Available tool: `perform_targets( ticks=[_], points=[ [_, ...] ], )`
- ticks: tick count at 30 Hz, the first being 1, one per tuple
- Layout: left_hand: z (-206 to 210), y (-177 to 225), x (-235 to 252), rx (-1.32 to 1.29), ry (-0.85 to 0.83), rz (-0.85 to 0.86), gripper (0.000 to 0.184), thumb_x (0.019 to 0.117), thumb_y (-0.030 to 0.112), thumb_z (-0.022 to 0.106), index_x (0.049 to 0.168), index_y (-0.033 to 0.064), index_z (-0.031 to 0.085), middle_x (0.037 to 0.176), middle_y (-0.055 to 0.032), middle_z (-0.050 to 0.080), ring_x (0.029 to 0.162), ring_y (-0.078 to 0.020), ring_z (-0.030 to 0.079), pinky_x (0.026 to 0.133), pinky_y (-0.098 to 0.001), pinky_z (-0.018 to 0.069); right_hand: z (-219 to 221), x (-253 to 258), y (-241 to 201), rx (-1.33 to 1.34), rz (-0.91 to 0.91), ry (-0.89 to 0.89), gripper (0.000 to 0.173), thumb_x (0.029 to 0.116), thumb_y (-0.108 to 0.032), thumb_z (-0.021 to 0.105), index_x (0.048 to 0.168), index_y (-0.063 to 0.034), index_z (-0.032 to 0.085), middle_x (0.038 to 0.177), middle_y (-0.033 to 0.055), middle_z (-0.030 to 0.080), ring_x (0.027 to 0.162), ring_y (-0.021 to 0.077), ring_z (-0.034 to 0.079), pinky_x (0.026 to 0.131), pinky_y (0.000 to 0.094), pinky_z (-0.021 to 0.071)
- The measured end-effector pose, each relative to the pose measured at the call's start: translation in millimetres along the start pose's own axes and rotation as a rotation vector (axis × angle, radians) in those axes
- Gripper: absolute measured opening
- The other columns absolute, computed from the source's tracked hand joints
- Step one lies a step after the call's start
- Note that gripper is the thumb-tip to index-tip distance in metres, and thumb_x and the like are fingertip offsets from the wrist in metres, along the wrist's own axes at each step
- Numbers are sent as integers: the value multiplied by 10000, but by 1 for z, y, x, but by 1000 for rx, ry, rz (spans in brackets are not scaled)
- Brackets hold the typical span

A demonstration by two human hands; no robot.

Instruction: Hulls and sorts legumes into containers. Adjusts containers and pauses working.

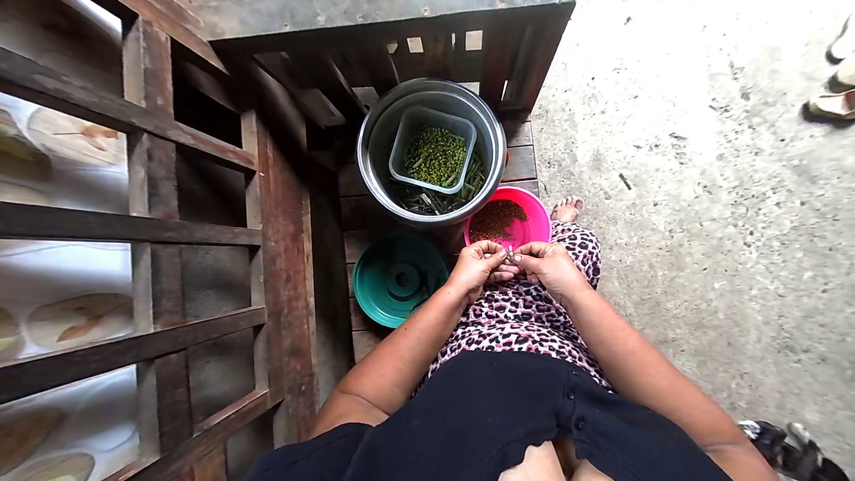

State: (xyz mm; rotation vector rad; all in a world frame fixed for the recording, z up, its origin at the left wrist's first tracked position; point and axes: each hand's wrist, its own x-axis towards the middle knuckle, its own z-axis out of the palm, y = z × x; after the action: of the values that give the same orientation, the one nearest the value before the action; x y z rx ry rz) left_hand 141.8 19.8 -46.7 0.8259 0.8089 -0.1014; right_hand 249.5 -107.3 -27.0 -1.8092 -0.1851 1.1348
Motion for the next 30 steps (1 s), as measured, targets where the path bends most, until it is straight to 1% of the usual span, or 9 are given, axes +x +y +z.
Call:
perform_targets(
  ticks=[5, 9, 12, 15, 20, 23, 26, 30],
  points=[
    [1, 3, 1, -17, 1, 3, 49, 1023, 11, 566, 1068, -8, 568, 837, -80, 685, 682, -149, 707, 674, -290, 619, 1, 3, -1, 10, 18, 22, 46, 979, -11, 646, 966, 7, 686, 707, 8, 615, 505, 23, 478, 480, 167, 412],
    [2, 6, 3, -14, 13, -5, 87, 997, -40, 580, 1080, -16, 574, 849, -91, 687, 686, -153, 707, 672, -289, 615, 4, 6, -2, 9, 14, 38, 76, 1004, -32, 618, 967, 11, 667, 677, 9, 579, 494, 34, 477, 478, 177, 426],
    [2, 8, 5, 10, 5, -10, 141, 953, -67, 633, 1075, -20, 579, 839, -96, 690, 668, -145, 701, 657, -275, 610, 5, 9, -1, 4, 10, 41, 77, 1006, -30, 613, 962, 11, 660, 673, 14, 575, 491, 39, 479, 474, 183, 429],
    [1, 5, 9, 45, -11, 24, 205, 904, -101, 674, 1059, -10, 577, 818, -82, 690, 646, -131, 688, 638, -267, 602, 5, 11, -1, -39, -4, 48, 84, 1010, -40, 606, 968, 13, 654, 673, 17, 560, 502, 48, 476, 487, 196, 425],
    [-1, 3, 11, 52, -18, 38, 178, 908, -102, 669, 1052, -25, 597, 821, -85, 687, 642, -133, 684, 637, -272, 605, 6, 13, 0, -77, 0, 49, 97, 1020, -57, 591, 961, 4, 639, 670, 13, 553, 508, 56, 485, 499, 202, 434],
    [-2, 6, 9, 68, -18, 32, 162, 913, -99, 664, 1044, -27, 603, 807, -84, 687, 636, -128, 685, 632, -262, 604, 7, 12, -1, -33, 11, 50, 92, 1017, -46, 592, 962, 10, 640, 649, 8, 550, 496, 50, 481, 487, 195, 429],
    [-6, 4, 14, 84, -44, 75, 151, 912, -101, 667, 1038, -42, 608, 792, -88, 694, 641, -133, 693, 640, -269, 608, 7, 12, -1, 30, 30, 45, 91, 1018, -39, 589, 968, 10, 648, 637, 0, 543, 489, 49, 472, 480, 192, 421],
    [-7, 5, 12, 167, -43, 117, 149, 907, -105, 673, 1036, -57, 616, 795, -95, 689, 646, -129, 692, 645, -270, 612, 2, 13, 3, 63, 52, 12, 139, 1046, -79, 561, 990, -4, 664, 636, -8, 550, 492, 49, 476, 489, 193, 435]
  ],
)
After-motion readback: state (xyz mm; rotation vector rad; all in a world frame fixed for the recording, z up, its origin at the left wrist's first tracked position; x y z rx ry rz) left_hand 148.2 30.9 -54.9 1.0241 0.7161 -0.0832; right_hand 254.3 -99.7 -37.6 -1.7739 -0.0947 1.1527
